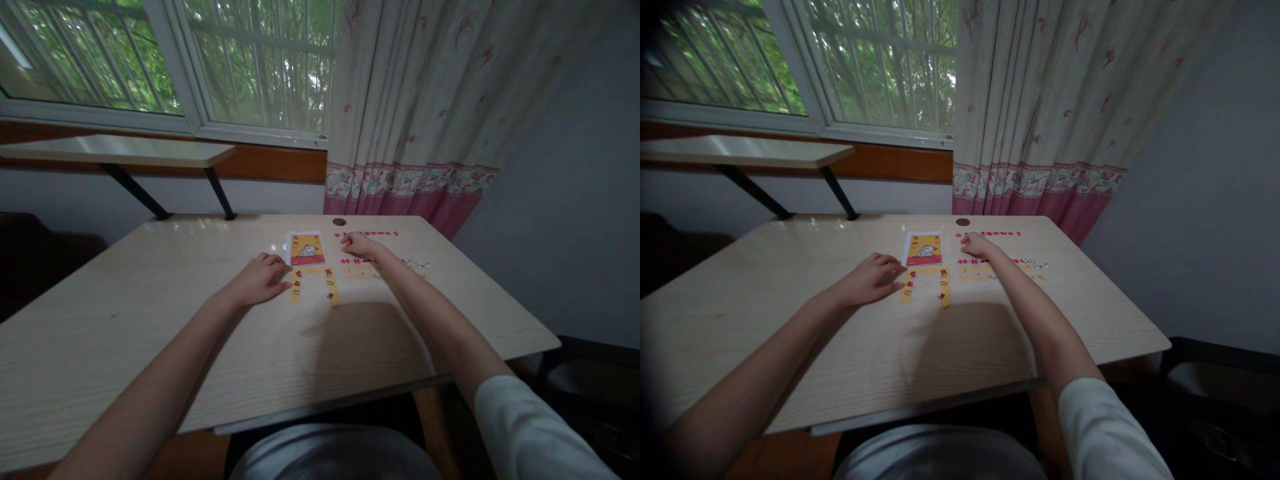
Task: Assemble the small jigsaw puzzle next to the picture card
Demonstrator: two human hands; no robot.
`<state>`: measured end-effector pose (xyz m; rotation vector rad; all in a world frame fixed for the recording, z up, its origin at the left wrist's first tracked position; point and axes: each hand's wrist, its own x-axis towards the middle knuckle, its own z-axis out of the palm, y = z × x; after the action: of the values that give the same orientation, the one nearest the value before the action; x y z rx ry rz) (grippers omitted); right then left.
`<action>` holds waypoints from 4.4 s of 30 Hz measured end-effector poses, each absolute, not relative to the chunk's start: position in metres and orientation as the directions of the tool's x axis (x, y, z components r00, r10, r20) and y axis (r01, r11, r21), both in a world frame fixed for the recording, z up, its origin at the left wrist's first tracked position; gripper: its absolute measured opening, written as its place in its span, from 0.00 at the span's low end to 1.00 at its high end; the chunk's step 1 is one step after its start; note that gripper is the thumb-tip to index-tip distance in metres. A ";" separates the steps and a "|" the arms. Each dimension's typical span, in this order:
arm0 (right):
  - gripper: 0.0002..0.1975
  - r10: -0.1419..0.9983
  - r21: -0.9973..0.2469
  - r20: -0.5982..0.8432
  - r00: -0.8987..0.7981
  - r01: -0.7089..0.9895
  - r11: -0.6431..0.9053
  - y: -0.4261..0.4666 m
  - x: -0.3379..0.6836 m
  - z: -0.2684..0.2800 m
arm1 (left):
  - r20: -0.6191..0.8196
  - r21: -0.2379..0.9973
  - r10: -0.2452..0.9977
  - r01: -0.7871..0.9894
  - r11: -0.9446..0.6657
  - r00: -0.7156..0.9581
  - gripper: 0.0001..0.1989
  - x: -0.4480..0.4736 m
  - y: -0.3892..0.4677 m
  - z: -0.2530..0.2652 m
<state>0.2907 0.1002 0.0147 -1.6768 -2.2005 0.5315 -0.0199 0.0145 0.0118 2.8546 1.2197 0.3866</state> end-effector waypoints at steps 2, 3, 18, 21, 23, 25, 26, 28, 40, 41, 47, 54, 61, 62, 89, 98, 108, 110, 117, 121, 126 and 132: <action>0.08 0.961 -0.492 0.032 -0.275 0.832 0.254 0.099 0.291 0.016 | 0.227 0.114 0.713 0.709 -0.696 0.663 0.22 -0.020 0.014 0.012; 0.07 0.959 -0.500 0.036 -0.282 0.825 0.262 0.098 0.292 0.016 | 0.233 0.119 0.711 0.706 -0.698 0.663 0.22 -0.019 0.014 0.012; 0.13 0.912 -0.884 0.285 -0.293 0.286 0.369 0.012 0.263 0.005 | 0.395 0.506 0.731 0.533 -0.678 0.556 0.13 0.024 -0.017 0.024; 0.16 0.912 -0.918 0.292 -0.289 0.183 0.352 -0.007 0.251 -0.001 | 0.387 0.604 0.771 0.492 -0.627 0.506 0.12 0.034 -0.026 0.025; 0.17 0.910 -0.922 0.296 -0.290 0.164 0.352 -0.014 0.244 -0.004 | 0.373 0.653 0.795 0.473 -0.591 0.479 0.12 0.039 -0.030 0.024; 0.17 0.907 -0.918 0.302 -0.294 0.168 0.360 -0.018 0.239 -0.006 | 0.355 0.683 0.819 0.473 -0.557 0.451 0.13 0.042 -0.031 0.021; 0.16 0.904 -0.911 0.308 -0.295 0.181 0.370 -0.019 0.238 -0.006 | 0.346 0.694 0.830 0.476 -0.540 0.438 0.13 0.043 -0.031 0.020; 0.15 0.893 -0.880 0.337 -0.300 0.238 0.412 -0.021 0.238 -0.004 | 0.331 0.719 0.849 0.473 -0.510 0.411 0.13 0.043 -0.030 0.018; 0.11 0.624 -0.322 0.661 -0.416 0.594 0.737 -0.024 0.253 0.002 | 0.312 0.821 0.873 0.355 -0.446 0.375 0.13 0.043 -0.025 0.012; 0.12 0.607 -0.276 0.665 -0.434 0.613 0.740 -0.024 0.254 0.003 | 0.311 0.820 0.872 0.357 -0.448 0.378 0.13 0.043 -0.025 0.012; 0.14 0.525 -0.122 0.709 -0.471 0.651 0.749 -0.029 0.259 0.010 | 0.347 0.782 0.857 0.386 -0.488 0.381 0.15 0.039 -0.022 0.017; 0.11 0.638 -0.263 0.662 -0.392 0.676 0.688 -0.030 0.252 0.009 | 0.349 0.342 0.730 0.645 -0.683 0.588 0.18 -0.008 0.006 0.019; 0.10 0.801 -0.437 0.356 -0.482 0.672 0.598 -0.046 0.217 0.006 | 0.149 0.188 0.754 0.731 -0.656 0.639 0.26 -0.023 0.016 0.005; 0.10 0.806 -0.442 0.325 -0.495 0.674 0.592 -0.049 0.214 0.006 | 0.142 0.183 0.758 0.736 -0.652 0.636 0.26 -0.022 0.015 0.005; 0.11 0.761 -0.333 0.320 -0.564 0.685 0.648 -0.053 0.206 -0.008 | 0.080 0.107 0.767 0.760 -0.641 0.636 0.34 -0.012 0.005 0.015; 0.10 0.823 -0.335 0.279 -0.495 0.753 0.566 -0.040 0.225 0.015 | 0.085 0.109 0.777 0.769 -0.630 0.624 0.31 -0.007 0.000 0.016; 0.20 0.803 -0.220 0.196 -0.562 0.773 0.595 -0.013 0.287 0.021 | 0.084 0.131 0.752 0.741 -0.659 0.654 0.34 -0.008 0.001 0.016; 0.26 0.792 -0.201 0.158 -0.590 0.766 0.611 -0.015 0.288 0.021 | 0.088 0.137 0.753 0.741 -0.657 0.652 0.36 -0.010 0.001 0.017; 0.34 0.769 -0.199 0.112 -0.629 0.744 0.637 -0.021 0.279 0.020 | 0.030 0.125 0.766 0.758 -0.640 0.642 0.37 -0.011 0.001 0.018; 0.33 0.769 -0.201 0.109 -0.630 0.743 0.638 -0.019 0.279 0.017 | 0.057 0.124 0.762 0.753 -0.647 0.645 0.38 -0.008 0.000 0.017; 0.32 0.762 -0.209 0.133 -0.634 0.734 0.646 -0.016 0.273 0.014 | 0.103 0.144 0.724 0.710 -0.689 0.682 0.37 0.003 -0.003 0.013; 0.29 0.756 -0.175 0.128 -0.642 0.735 0.655 -0.013 0.261 0.011 | 0.113 0.161 0.700 0.682 -0.713 0.705 0.31 0.017 -0.004 0.009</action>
<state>0.2610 -0.0133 0.0106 -1.2216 -2.6820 0.1589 0.0166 -0.0040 0.0090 2.8010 1.1391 0.2531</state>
